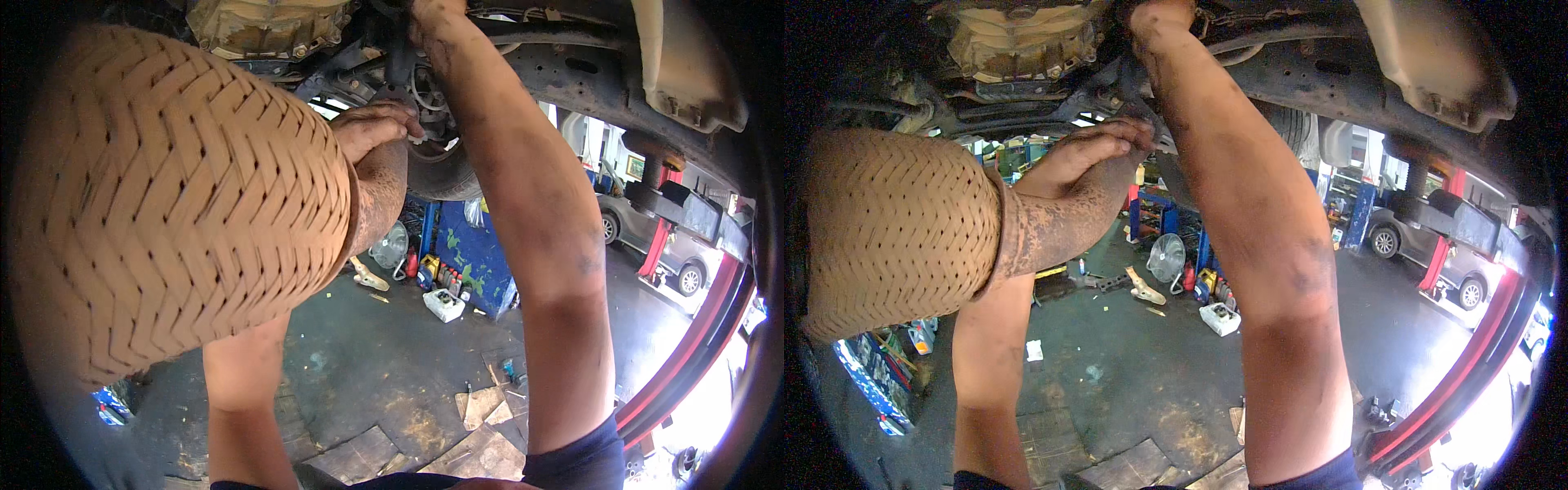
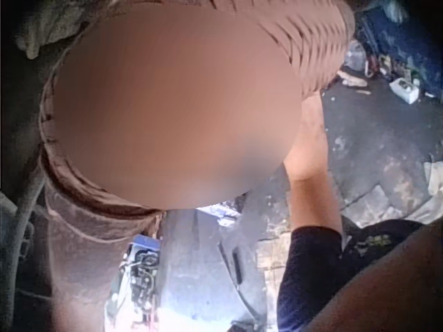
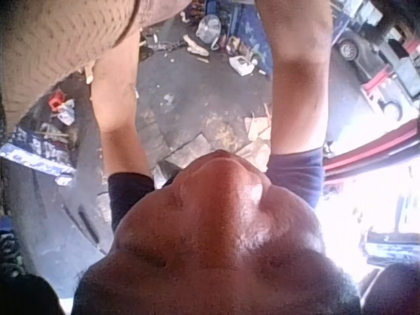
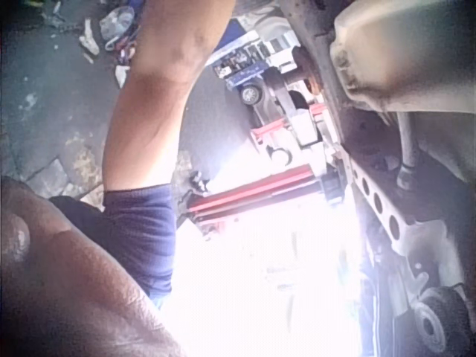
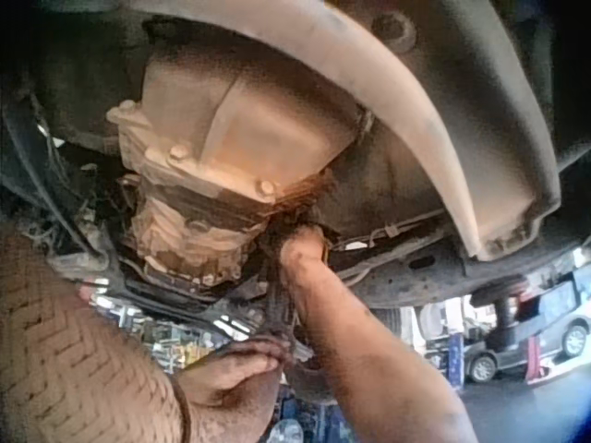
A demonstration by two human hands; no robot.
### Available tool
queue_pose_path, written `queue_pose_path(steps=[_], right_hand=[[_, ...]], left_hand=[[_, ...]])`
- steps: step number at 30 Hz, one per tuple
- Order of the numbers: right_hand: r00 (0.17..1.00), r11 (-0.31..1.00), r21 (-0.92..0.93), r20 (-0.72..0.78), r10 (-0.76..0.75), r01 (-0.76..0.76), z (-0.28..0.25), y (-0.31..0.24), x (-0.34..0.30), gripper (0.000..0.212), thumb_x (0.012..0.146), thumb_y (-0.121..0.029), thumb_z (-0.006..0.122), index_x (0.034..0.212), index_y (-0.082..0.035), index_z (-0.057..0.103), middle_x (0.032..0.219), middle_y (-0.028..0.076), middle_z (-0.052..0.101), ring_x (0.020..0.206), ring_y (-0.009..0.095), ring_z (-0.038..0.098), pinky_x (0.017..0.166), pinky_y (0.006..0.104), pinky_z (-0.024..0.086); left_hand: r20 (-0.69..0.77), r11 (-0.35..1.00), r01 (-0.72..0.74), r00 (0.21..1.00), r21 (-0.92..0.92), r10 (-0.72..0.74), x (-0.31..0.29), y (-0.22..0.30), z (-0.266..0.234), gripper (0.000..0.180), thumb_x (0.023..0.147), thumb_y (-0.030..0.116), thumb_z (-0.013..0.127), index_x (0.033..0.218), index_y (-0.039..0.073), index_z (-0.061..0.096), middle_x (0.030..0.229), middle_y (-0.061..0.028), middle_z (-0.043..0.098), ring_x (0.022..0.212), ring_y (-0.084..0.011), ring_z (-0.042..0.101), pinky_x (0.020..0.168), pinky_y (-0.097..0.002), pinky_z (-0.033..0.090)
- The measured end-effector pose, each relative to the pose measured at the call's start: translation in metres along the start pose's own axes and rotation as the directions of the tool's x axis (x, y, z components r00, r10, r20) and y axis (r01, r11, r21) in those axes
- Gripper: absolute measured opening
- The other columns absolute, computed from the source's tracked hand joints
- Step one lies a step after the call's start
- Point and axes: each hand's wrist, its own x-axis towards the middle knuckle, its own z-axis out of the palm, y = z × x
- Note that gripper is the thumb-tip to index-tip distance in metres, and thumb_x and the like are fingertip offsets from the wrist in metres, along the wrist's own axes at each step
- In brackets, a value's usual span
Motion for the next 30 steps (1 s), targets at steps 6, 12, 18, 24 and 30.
queue_pose_path(steps=[6,12,18,24,30], right_hand=[[1.0,1.0,0.01,0.019,0.015,-0.015,-0.006,0.013,-0.01,0.026,0.106,-0.019,0.051,0.11,-0.001,0.069,0.103,0.019,0.066,0.094,0.038,0.061,0.084,0.0497,0.048],[0.999,1.0,-0.008,0.037,0.022,-0.022,-0.022,0.004,0.0,0.028,0.108,-0.019,0.047,0.116,0.0,0.067,0.11,0.021,0.064,0.099,0.04,0.058,0.088,0.0501,0.046],[0.383,0.271,-0.285,-0.493,0.781,-0.919,0.009,-0.06,0.031,0.027,0.105,-0.019,0.049,0.113,-0.001,0.067,0.107,0.02,0.066,0.097,0.038,0.06,0.086,0.0487,0.048],[-0.205,-0.209,0.083,-0.709,0.675,-0.974,0.024,-0.063,0.078,0.024,0.101,-0.019,0.053,0.108,-0.002,0.069,0.102,0.018,0.068,0.093,0.036,0.062,0.082,0.0468,0.05],[-0.351,-0.33,0.169,-0.691,0.633,-0.929,0.008,-0.047,0.088,0.022,0.098,-0.018,0.056,0.103,-0.003,0.07,0.097,0.016,0.07,0.089,0.034,0.064,0.078,0.045,0.052]], left_hand=[[0.165,0.94,0.109,0.985,-0.322,-0.057,-0.002,0.013,-0.001,0.021,0.102,0.009,0.057,0.118,0.001,0.068,0.117,-0.003,0.07,0.109,-0.0115,0.062,0.103,-0.0282,0.045],[0.064,0.97,0.055,0.997,-0.239,-0.041,0.001,0.014,0.001,0.023,0.101,0.007,0.056,0.119,0.0,0.069,0.119,-0.0051,0.07,0.114,-0.0148,0.061,0.106,-0.0296,0.044],[0.099,0.998,-0.053,0.993,-0.046,0.057,0.006,0.006,-0.005,0.024,0.101,0.007,0.056,0.119,0.001,0.07,0.121,-0.0063,0.07,0.118,-0.0176,0.061,0.109,-0.0323,0.043],[0.058,0.961,0.149,0.989,-0.235,-0.139,0.008,-0.003,-0.009,0.021,0.1,0.008,0.059,0.118,0.004,0.07,0.113,-0.0042,0.071,0.105,-0.015,0.064,0.096,-0.0315,0.049],[0.021,0.959,0.148,0.989,-0.242,-0.147,0.007,-0.014,-0.004,0.023,0.1,0.008,0.059,0.12,0.003,0.069,0.115,-0.0051,0.07,0.106,-0.0156,0.064,0.096,-0.0319,0.05]])
